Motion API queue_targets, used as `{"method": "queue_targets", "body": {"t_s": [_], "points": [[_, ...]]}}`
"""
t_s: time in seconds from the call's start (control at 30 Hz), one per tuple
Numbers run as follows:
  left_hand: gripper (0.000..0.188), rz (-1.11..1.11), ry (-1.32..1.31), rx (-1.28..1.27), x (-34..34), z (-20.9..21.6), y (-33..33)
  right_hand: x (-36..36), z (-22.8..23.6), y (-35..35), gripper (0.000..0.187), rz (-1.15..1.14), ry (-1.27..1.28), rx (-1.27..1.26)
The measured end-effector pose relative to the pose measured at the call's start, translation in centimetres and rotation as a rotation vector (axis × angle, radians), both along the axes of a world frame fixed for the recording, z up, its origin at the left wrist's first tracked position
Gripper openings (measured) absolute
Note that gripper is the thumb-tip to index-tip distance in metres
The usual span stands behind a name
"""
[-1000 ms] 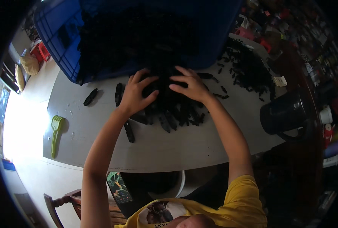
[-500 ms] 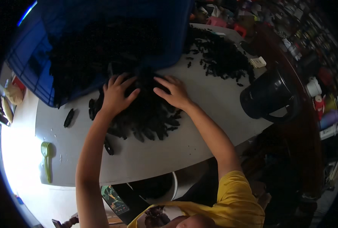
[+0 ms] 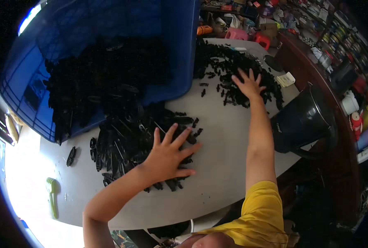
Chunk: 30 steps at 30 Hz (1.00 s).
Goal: The person is assembling small black plastic components by joining individual pieces together on a table.
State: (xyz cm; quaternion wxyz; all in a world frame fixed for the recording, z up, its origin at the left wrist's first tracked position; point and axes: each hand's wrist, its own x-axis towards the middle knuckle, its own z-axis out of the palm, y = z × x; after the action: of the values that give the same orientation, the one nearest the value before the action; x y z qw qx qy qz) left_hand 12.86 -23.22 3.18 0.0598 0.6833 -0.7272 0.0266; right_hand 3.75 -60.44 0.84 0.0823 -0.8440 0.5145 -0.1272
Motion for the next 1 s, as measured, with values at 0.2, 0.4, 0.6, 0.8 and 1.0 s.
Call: {"method": "queue_targets", "body": {"t_s": [0.2,0.4,0.6,0.8,1.0], "points": [[0.061,-0.048,-0.069,0.097,-0.3,-0.5,-1.0,-1.1,-0.9,1.4,0.059,0.244,0.013,0.045],[0.049,-0.098,-0.115,0.021,0.4,-0.7,2.1,-1.4,-1.1,9.8,0.045,0.519,-0.018,-0.05],[0.044,-0.17,-0.122,0.023,0.9,0.0,6.4,-2.4,-2.0,18.6,0.042,0.625,-0.098,-0.088],[0.039,-0.27,-0.24,-0.064,2.0,0.2,10.4,-2.7,-1.3,26.8,0.039,0.644,-0.178,-0.12],[0.039,-0.254,-0.304,-0.29,2.5,1.3,13.8,-1.8,-2.1,33.1,0.04,0.632,-0.267,-0.128]]}}
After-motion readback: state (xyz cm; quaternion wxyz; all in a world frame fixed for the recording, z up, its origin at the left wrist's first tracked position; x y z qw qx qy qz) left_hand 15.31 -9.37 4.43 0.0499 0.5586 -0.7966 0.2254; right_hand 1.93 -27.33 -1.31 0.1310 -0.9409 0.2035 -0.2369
